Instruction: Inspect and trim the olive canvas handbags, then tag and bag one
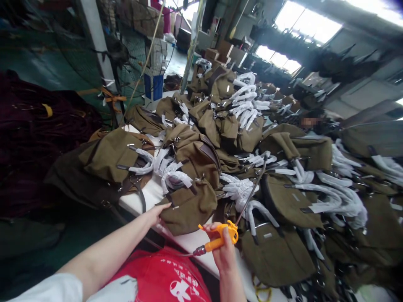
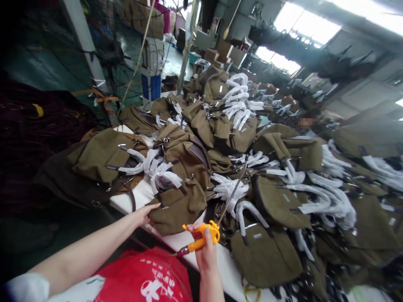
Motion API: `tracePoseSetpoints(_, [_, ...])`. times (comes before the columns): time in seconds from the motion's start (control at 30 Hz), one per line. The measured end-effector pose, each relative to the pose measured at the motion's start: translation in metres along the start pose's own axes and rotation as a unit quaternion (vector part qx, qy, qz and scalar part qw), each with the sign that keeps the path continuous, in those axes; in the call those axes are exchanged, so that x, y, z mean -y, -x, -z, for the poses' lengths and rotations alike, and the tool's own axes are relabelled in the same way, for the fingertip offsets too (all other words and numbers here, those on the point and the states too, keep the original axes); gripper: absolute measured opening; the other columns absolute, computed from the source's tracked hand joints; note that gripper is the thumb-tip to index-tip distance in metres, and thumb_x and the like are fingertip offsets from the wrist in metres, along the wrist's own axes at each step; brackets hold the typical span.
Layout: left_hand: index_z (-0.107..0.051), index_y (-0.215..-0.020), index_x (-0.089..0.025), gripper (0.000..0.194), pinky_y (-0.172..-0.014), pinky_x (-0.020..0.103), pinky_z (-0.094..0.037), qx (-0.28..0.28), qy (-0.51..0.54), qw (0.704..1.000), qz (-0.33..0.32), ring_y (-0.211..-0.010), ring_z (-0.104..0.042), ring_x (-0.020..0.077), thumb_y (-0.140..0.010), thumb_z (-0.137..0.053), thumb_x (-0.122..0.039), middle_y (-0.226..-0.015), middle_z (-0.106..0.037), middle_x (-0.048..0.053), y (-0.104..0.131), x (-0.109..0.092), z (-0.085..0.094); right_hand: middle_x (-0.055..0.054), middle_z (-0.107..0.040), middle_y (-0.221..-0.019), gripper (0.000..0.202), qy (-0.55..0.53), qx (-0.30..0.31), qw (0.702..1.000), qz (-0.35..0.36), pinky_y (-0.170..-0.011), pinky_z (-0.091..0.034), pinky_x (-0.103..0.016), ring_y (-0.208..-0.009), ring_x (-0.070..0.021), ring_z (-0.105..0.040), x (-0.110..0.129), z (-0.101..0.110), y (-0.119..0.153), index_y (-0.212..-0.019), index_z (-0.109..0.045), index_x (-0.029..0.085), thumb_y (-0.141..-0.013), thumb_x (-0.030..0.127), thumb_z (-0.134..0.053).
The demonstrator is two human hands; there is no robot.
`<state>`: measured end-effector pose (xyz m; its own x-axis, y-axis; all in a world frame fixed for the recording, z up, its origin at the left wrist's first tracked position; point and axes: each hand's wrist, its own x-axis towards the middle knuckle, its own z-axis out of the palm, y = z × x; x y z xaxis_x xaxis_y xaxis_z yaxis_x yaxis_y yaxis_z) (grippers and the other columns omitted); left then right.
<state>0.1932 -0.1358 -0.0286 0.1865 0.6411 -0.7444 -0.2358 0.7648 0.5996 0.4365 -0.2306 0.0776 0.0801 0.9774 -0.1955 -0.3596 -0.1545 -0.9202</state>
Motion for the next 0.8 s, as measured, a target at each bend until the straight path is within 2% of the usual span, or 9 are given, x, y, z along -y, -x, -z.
tracePoseSetpoints(0.13, [-0.068,-0.087,-0.012,0.053,-0.085,0.046,-0.057,-0.006,0.032,0.996,-0.078,-0.096,-0.069,0.0354,-0.054,-0.087,-0.049,-0.099,-0.073,0.02,0.019,-0.006,0.009,-0.003,-0.064,-0.08,0.04,-0.03,-0.012,0.999,-0.006,-0.1,-0.048,-0.049,-0.089,-0.0232,-0.066,0.001,0.017,-0.006,-0.078,-0.069,0.024,-0.086,0.061,-0.057])
tracePoseSetpoints(0.3, [-0.071,-0.1,-0.014,0.051,-0.102,0.044,-0.048,-0.086,-0.099,0.948,-0.291,-0.107,-0.065,0.032,-0.065,-0.082,-0.049,-0.11,-0.072,0.013,0.092,-0.037,0.066,-0.005,-0.065,-0.078,0.049,0.041,-0.076,0.996,0.005,-0.092,-0.052,-0.05,-0.087,-0.0266,-0.068,0.003,0.037,-0.042,-0.077,-0.065,0.02,-0.082,0.068,-0.053])
tracePoseSetpoints(0.4, [-0.075,-0.095,-0.017,0.038,-0.096,0.041,-0.052,-0.085,-0.234,0.897,-0.364,-0.099,-0.068,0.0302,-0.07,-0.079,-0.045,-0.103,-0.074,0.011,0.142,-0.065,0.101,-0.019,-0.067,-0.093,0.063,0.248,-0.217,0.942,0.062,-0.089,-0.05,-0.057,-0.102,-0.0376,-0.064,0.016,0.042,-0.072,-0.087,-0.064,0.014,-0.079,0.074,-0.043])
tracePoseSetpoints(0.5, [-0.075,-0.092,-0.018,0.036,-0.087,0.038,-0.055,-0.099,-0.303,0.872,-0.371,-0.09,-0.069,0.0282,-0.068,-0.079,-0.044,-0.095,-0.075,0.009,0.181,-0.094,0.124,-0.032,-0.047,-0.135,0.075,0.353,-0.314,0.871,0.134,-0.107,-0.033,-0.061,-0.138,-0.0439,-0.033,0.031,0.03,-0.09,-0.121,-0.055,0.005,-0.075,0.065,-0.055])
tracePoseSetpoints(0.57, [-0.075,-0.092,-0.017,0.038,-0.086,0.037,-0.055,-0.1,-0.339,0.866,-0.353,-0.088,-0.069,0.0268,-0.067,-0.079,-0.045,-0.094,-0.075,0.009,0.198,-0.115,0.133,-0.027,-0.036,-0.148,0.077,0.411,-0.219,0.861,0.203,-0.115,-0.024,-0.058,-0.144,-0.0384,-0.024,0.036,0.005,-0.09,-0.136,-0.045,0.007,-0.076,0.053,-0.06])
tracePoseSetpoints(0.63, [-0.074,-0.092,-0.015,0.04,-0.085,0.037,-0.055,-0.08,-0.372,0.865,-0.328,-0.085,-0.069,0.0253,-0.066,-0.078,-0.046,-0.091,-0.075,0.008,0.209,-0.139,0.138,-0.02,-0.039,-0.149,0.074,0.458,0.029,0.856,0.237,-0.116,-0.026,-0.053,-0.141,-0.033,-0.033,0.032,-0.034,-0.082,-0.142,-0.042,0.013,-0.078,0.043,-0.062])
tracePoseSetpoints(0.7, [-0.072,-0.093,-0.013,0.044,-0.085,0.037,-0.054,-0.055,-0.396,0.861,-0.314,-0.083,-0.068,0.0246,-0.065,-0.078,-0.046,-0.089,-0.074,0.008,0.214,-0.163,0.14,-0.014,-0.05,-0.143,0.066,0.432,0.277,0.835,0.201,-0.114,-0.033,-0.048,-0.134,-0.0292,-0.044,0.019,-0.079,-0.07,-0.14,-0.048,0.018,-0.079,0.039,-0.064])
tracePoseSetpoints(0.73, [-0.071,-0.095,-0.012,0.045,-0.086,0.037,-0.054,-0.061,-0.408,0.853,-0.321,-0.083,-0.067,0.0245,-0.065,-0.078,-0.046,-0.089,-0.073,0.008,0.215,-0.172,0.139,-0.012,-0.057,-0.136,0.057,0.407,0.347,0.828,0.169,-0.111,-0.037,-0.045,-0.127,-0.028,-0.051,0.011,-0.101,-0.064,-0.134,-0.055,0.018,-0.081,0.039,-0.063])
tracePoseSetpoints(0.8, [-0.068,-0.101,-0.011,0.047,-0.091,0.037,-0.052,-0.149,-0.43,0.811,-0.366,-0.09,-0.066,0.0247,-0.069,-0.075,-0.045,-0.097,-0.071,0.009,0.213,-0.18,0.13,-0.01,-0.069,-0.115,0.04,0.36,0.382,0.844,0.108,-0.103,-0.045,-0.042,-0.111,-0.0264,-0.061,-0.008,-0.14,-0.054,-0.115,-0.067,0.017,-0.086,0.042,-0.058])
